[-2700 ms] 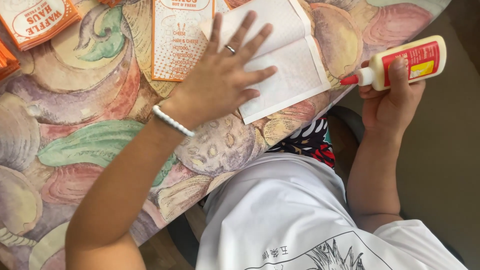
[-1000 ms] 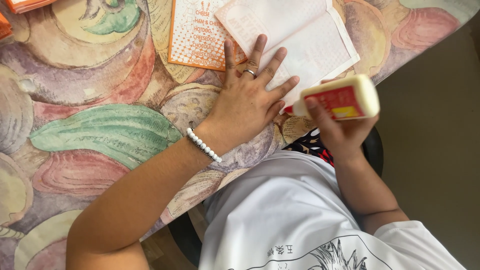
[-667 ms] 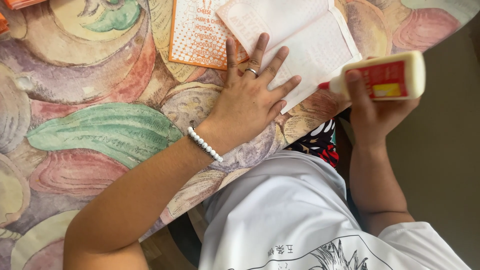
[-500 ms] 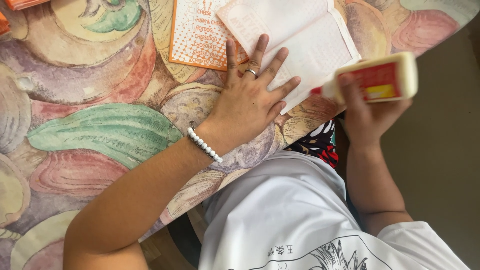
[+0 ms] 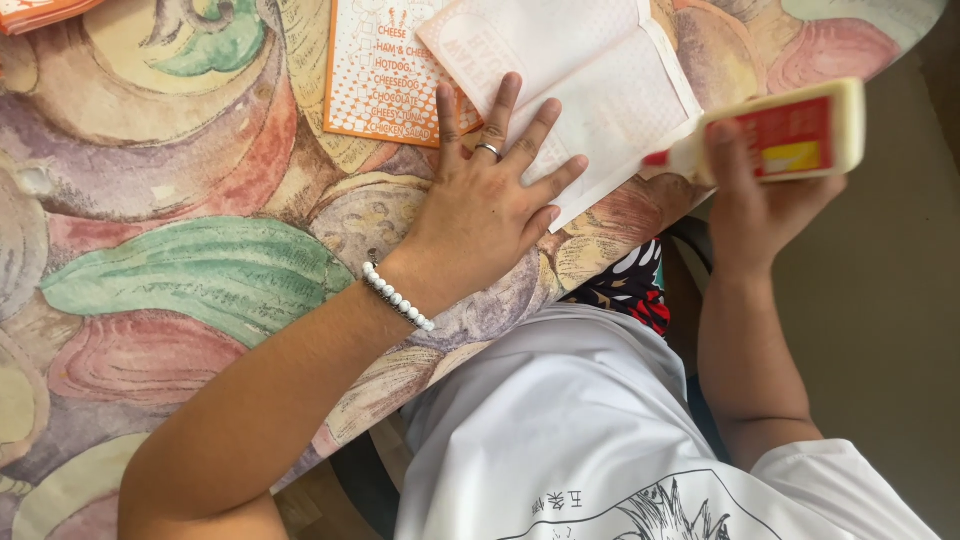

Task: Manually applying glue to the edges of paper bags and folding them for assembly.

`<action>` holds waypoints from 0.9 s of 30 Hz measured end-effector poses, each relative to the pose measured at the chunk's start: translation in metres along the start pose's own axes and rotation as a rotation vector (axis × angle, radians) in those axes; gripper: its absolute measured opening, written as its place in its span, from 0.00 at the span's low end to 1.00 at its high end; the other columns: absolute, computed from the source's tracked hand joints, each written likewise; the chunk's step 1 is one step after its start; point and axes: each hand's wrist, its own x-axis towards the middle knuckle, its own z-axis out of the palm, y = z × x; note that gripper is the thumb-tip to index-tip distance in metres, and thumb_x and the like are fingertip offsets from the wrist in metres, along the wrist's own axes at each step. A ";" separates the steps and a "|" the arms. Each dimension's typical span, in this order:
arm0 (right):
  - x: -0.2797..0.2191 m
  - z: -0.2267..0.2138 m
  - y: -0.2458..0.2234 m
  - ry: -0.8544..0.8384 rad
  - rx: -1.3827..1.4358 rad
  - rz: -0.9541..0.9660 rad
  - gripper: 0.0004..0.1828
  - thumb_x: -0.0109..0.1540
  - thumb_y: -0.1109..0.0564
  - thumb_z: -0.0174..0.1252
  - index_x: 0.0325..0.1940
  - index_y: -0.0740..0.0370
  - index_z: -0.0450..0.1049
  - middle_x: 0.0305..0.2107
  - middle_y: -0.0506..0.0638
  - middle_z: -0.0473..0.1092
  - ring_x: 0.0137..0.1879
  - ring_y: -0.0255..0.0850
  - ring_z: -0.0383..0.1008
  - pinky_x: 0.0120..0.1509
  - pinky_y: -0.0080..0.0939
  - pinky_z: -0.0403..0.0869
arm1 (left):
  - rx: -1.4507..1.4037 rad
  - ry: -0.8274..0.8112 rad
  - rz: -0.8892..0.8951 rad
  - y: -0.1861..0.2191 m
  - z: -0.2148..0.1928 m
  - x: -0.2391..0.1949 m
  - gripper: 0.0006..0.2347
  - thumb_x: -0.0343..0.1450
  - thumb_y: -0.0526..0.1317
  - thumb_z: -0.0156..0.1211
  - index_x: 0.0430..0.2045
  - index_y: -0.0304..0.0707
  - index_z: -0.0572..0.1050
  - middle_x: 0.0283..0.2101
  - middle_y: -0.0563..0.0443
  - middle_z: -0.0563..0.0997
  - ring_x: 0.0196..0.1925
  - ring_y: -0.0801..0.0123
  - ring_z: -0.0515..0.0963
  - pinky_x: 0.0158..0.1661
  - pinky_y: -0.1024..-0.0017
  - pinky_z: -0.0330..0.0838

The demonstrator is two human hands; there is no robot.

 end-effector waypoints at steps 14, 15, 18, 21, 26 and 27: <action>0.013 -0.025 0.054 0.048 -0.009 -0.012 0.17 0.68 0.62 0.73 0.43 0.67 0.68 0.34 0.56 0.70 0.40 0.45 0.75 0.44 0.45 0.78 | 0.023 -0.023 0.008 0.001 -0.004 0.000 0.20 0.77 0.51 0.52 0.65 0.59 0.72 0.75 0.35 0.59 0.77 0.32 0.43 0.66 0.20 0.28; 0.009 -0.024 0.060 0.054 0.055 0.033 0.20 0.66 0.60 0.75 0.46 0.66 0.67 0.38 0.58 0.71 0.43 0.46 0.75 0.47 0.44 0.79 | 0.031 -0.015 0.011 0.001 -0.004 0.001 0.20 0.76 0.52 0.52 0.65 0.58 0.72 0.75 0.34 0.60 0.77 0.31 0.44 0.65 0.19 0.29; 0.011 -0.029 0.061 0.092 -0.016 0.006 0.18 0.67 0.61 0.76 0.41 0.65 0.69 0.32 0.54 0.69 0.37 0.43 0.73 0.41 0.42 0.76 | 0.029 -0.023 0.008 0.000 -0.002 0.002 0.20 0.76 0.51 0.52 0.65 0.60 0.72 0.75 0.34 0.59 0.77 0.31 0.43 0.65 0.19 0.30; 0.029 -0.024 0.036 0.042 0.033 0.051 0.15 0.72 0.59 0.68 0.38 0.69 0.71 0.26 0.54 0.68 0.27 0.43 0.71 0.26 0.45 0.75 | 0.026 -0.025 0.009 0.001 -0.005 0.001 0.20 0.76 0.51 0.52 0.65 0.59 0.72 0.75 0.34 0.59 0.77 0.31 0.44 0.66 0.20 0.29; 0.023 -0.031 0.060 0.055 0.007 -0.011 0.16 0.70 0.62 0.73 0.38 0.64 0.70 0.29 0.52 0.69 0.35 0.42 0.72 0.39 0.43 0.75 | 0.028 -0.024 0.012 0.001 -0.005 0.002 0.20 0.76 0.51 0.52 0.65 0.58 0.72 0.75 0.34 0.59 0.77 0.31 0.43 0.65 0.20 0.30; 0.022 -0.031 0.059 0.024 0.017 -0.040 0.15 0.70 0.63 0.73 0.39 0.65 0.71 0.30 0.52 0.69 0.36 0.42 0.73 0.40 0.42 0.75 | 0.040 -0.037 0.013 0.001 -0.005 0.001 0.20 0.76 0.52 0.52 0.65 0.59 0.71 0.75 0.34 0.59 0.77 0.31 0.44 0.66 0.20 0.30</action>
